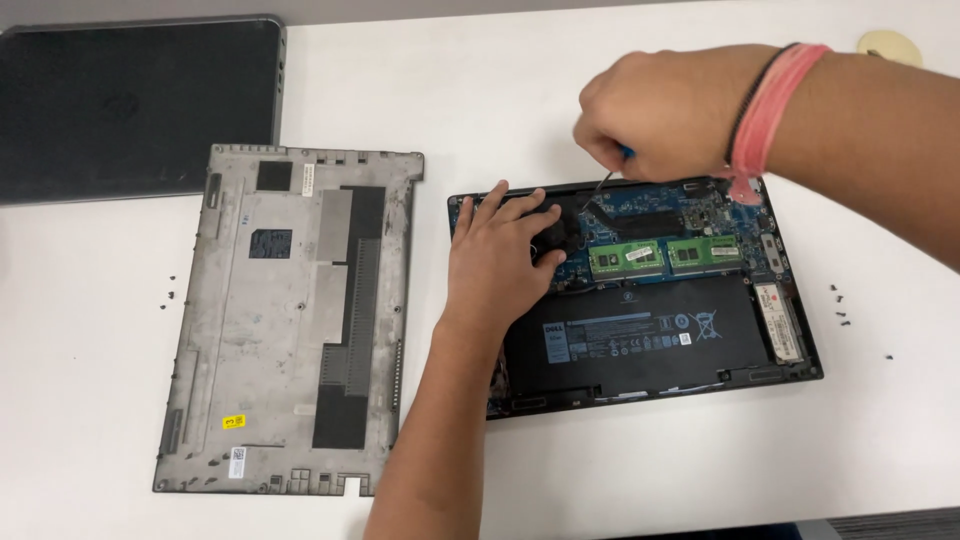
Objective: The person works on a laptop with its bottom cover removed, using a screwdriver and their fingers to manipulate internal components, disconnect and reconnect a cable, and adjust the fan and RAM modules. They then align the bottom cover back onto the laptop and press it into place.
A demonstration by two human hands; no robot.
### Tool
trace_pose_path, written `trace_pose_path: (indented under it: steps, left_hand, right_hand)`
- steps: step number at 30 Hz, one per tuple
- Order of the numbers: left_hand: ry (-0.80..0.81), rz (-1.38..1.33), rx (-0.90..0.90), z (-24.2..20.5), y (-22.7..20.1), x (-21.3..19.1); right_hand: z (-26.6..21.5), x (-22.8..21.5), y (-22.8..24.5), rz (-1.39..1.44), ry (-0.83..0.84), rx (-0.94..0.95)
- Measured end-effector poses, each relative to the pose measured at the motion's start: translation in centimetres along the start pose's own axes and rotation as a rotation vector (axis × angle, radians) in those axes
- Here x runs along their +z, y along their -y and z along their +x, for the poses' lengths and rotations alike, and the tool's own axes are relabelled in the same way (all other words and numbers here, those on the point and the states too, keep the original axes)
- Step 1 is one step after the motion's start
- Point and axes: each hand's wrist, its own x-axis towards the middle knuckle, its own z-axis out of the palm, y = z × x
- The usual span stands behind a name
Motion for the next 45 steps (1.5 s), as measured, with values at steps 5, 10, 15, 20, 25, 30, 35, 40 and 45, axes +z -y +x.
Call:
trace_pose_path:
  steps: [5, 10, 15, 20, 25, 30, 35, 40, 45]
  left_hand:
    - [0.004, -0.01, -0.01, -0.2, 0.3, 0.5]
    - [0.005, 0.011, -0.011, -0.1, 0.1, 0.4]
    - [0.003, 0.004, 0.003, 0.0, 0.2, 0.4]
    - [-0.013, -0.003, 0.026, -0.3, 0.4, 0.5]
    - [0.008, -0.009, -0.001, -0.1, 0.1, 0.1]
    - [-0.007, -0.022, 0.011, 0.1, 0.1, 0.0]
    - [0.01, -0.006, -0.01, 0.0, 0.1, 0.0]
    - [0.007, -0.006, 0.002, -0.1, 0.4, 0.3]
    - [-0.001, -0.011, 0.012, 0.0, 0.4, 0.4]
  right_hand:
    - [-0.2, 0.8, -0.2, -0.275, -0.063, -0.224]
    - [-2.2, -2.5, 3.0, 0.229, 0.074, 0.388]
    - [0.7, 0.8, 1.5, 0.138, -0.069, 0.316]
    - [0.4, 1.9, 1.3, 0.059, -0.053, 0.251]
    - [-1.3, 1.3, 1.3, 0.077, -0.048, 0.117]
    - [-2.9, -0.3, 1.7, -0.059, -0.098, -0.039]
    - [-2.5, 0.6, 1.2, -0.308, -0.092, -0.236]
    - [-2.0, 0.2, 1.7, -0.28, -0.066, -0.277]
    - [-0.8, 0.2, 1.4, -0.17, -0.111, -0.144]
